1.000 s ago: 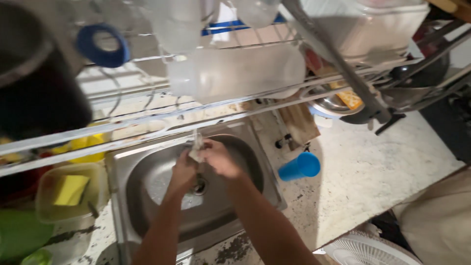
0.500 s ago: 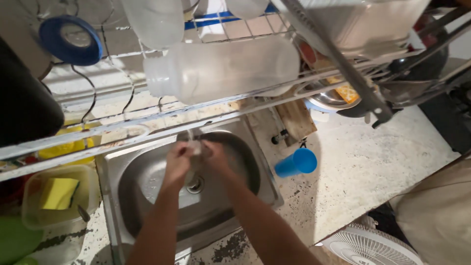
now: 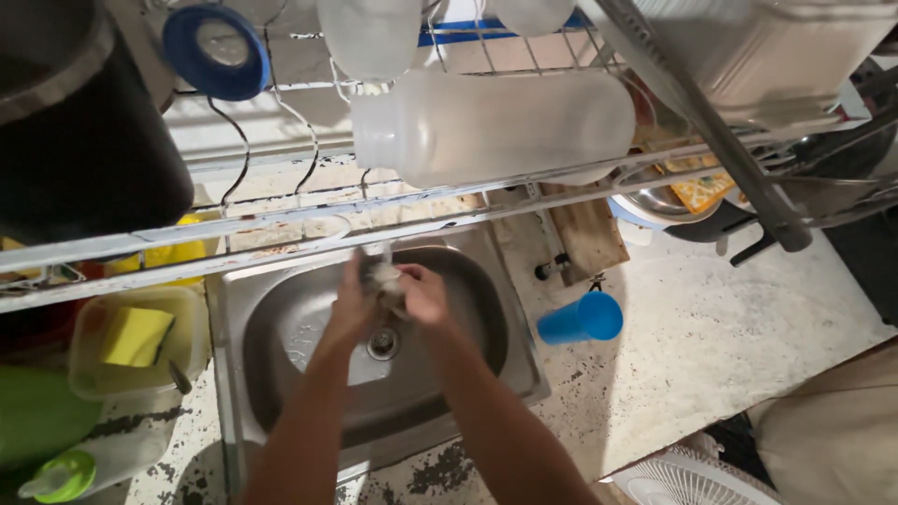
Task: Cleaning a wall and shelving unit using a rag, including washing the rag at a sink.
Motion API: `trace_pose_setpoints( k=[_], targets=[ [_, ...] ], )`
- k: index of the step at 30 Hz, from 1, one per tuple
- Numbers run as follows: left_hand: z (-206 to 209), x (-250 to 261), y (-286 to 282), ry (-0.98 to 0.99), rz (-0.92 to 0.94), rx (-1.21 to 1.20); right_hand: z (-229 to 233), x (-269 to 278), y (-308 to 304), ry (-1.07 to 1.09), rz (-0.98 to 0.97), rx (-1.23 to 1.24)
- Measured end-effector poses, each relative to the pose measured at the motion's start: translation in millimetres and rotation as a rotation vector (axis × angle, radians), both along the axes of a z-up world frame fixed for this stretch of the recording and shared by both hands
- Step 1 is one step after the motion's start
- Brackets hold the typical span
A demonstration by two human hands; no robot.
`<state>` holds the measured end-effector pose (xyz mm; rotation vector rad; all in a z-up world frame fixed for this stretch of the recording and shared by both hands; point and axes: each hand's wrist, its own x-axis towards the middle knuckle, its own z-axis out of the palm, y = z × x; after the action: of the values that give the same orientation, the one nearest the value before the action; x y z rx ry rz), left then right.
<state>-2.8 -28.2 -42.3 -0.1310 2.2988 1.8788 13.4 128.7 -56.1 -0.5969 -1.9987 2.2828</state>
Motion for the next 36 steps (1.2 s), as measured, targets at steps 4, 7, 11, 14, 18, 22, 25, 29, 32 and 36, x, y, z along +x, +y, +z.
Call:
trace_pose_setpoints(
  k=[4,7,11,14,18,22,25,29,32,36],
  targets=[
    [-55,-4,14,0.701,-0.245,-0.489,57,24,4,0.056,0.112,-0.490],
    [-1,11,12,-0.361,-0.234,0.171,23,18,31,0.080,-0.027,-0.628],
    [29,17,17,-0.132,-0.025,-0.023,-28,18,44,-0.108,-0.244,-0.544],
    [23,19,26,0.032,0.020,0.179,-6,18,19,-0.319,-0.098,-0.509],
    [3,25,27,0.028,-0.082,0.480,0,14,-5,-0.096,0.172,-0.705],
    [30,29,17,0.240,-0.049,-0.439,15,7,-17,0.320,0.325,-0.750],
    [11,28,9,0.092,-0.214,-0.214,37,14,-37,0.069,-0.030,-0.388],
    [-76,23,12,0.024,-0.384,-0.272,25,21,-44,0.108,-0.124,-0.335],
    [-96,43,18,0.265,-0.608,-0.506,-17,27,-38,0.218,-0.177,-0.198],
    [-50,78,27,0.383,-0.372,-0.371,19,47,-32,0.274,-0.269,0.198]
  ],
)
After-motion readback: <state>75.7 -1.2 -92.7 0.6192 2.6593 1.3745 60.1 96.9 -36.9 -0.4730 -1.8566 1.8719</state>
